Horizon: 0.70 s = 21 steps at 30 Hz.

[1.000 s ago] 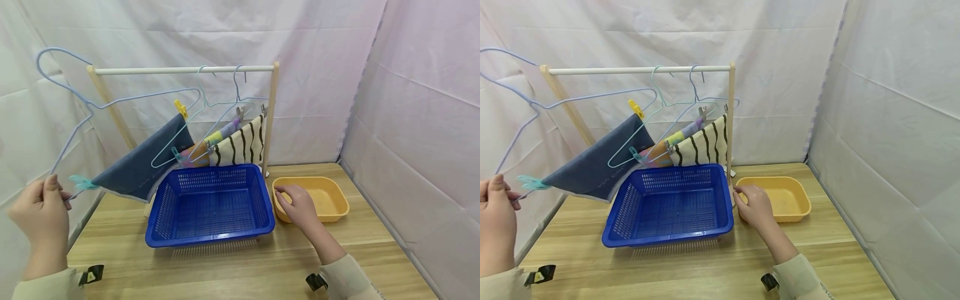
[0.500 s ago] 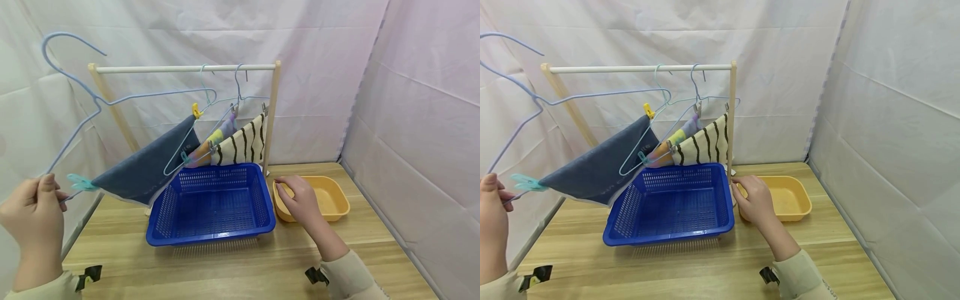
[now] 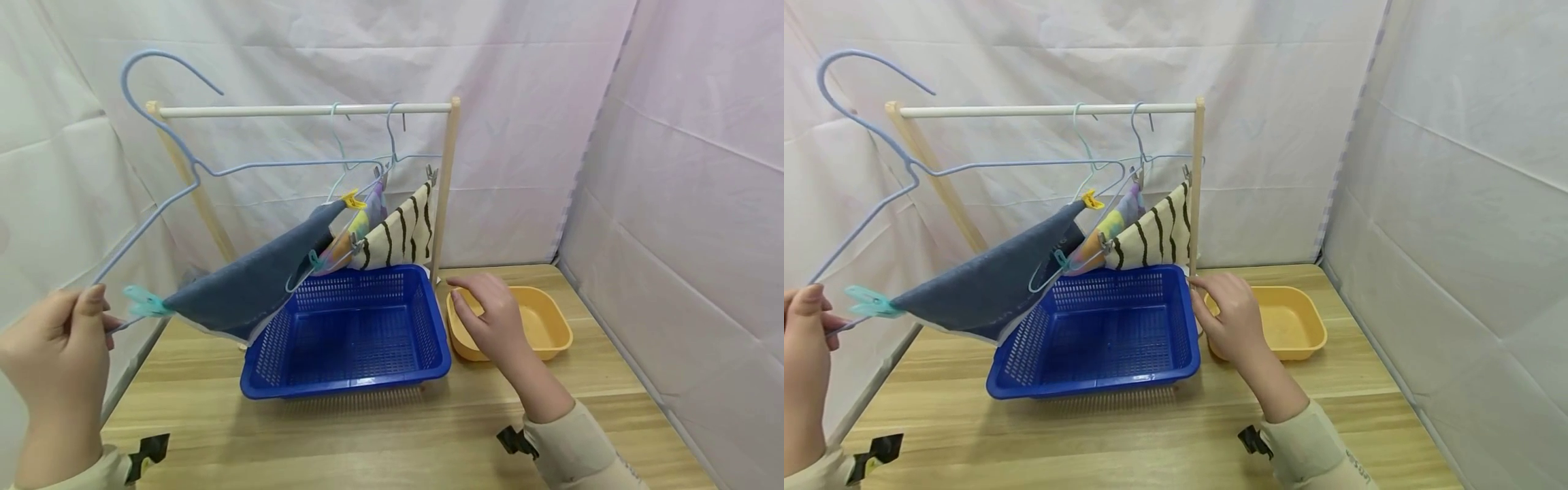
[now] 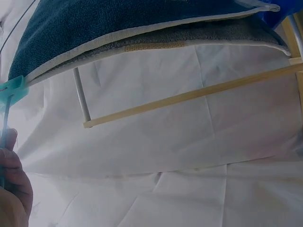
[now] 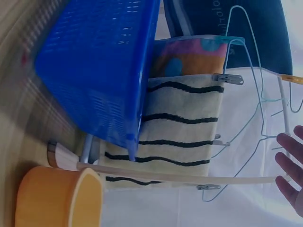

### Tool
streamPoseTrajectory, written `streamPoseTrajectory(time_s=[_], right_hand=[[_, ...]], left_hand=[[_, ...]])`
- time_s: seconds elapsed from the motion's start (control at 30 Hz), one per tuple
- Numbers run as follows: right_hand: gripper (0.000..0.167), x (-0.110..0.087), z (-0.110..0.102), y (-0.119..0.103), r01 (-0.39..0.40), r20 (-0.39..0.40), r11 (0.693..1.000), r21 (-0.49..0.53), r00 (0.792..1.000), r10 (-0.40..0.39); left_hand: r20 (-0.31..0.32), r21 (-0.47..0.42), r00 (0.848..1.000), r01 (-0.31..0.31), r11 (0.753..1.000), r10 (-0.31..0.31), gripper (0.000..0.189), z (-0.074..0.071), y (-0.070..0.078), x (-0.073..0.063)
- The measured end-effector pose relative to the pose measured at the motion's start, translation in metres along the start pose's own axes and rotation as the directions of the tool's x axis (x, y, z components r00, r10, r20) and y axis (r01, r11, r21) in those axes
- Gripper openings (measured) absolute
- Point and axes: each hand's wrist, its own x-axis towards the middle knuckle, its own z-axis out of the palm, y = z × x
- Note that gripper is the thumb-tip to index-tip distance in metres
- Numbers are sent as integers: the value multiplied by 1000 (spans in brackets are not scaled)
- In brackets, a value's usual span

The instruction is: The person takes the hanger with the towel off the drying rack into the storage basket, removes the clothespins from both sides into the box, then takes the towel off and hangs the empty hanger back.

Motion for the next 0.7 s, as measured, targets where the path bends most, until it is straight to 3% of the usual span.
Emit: streamPoseTrajectory(time_s=[0.33, 0.5, 0.7], right_hand=[[24, 14, -1, -10, 82, -42, 997, 1, 996, -82], [26, 22, -2, -17, 125, -70, 992, 3, 990, -124], [25, 27, -2, -24, 156, -100, 988, -5, 983, -156]], left_hand=[[-30, -86, 998, -52, 995, 50, 36, 1, 8, -2], [-2, -40, 994, -110, 993, 110, 35, -1, 13, -1], [-9, -64, 992, -129, 990, 129, 37, -3, 17, -3]])
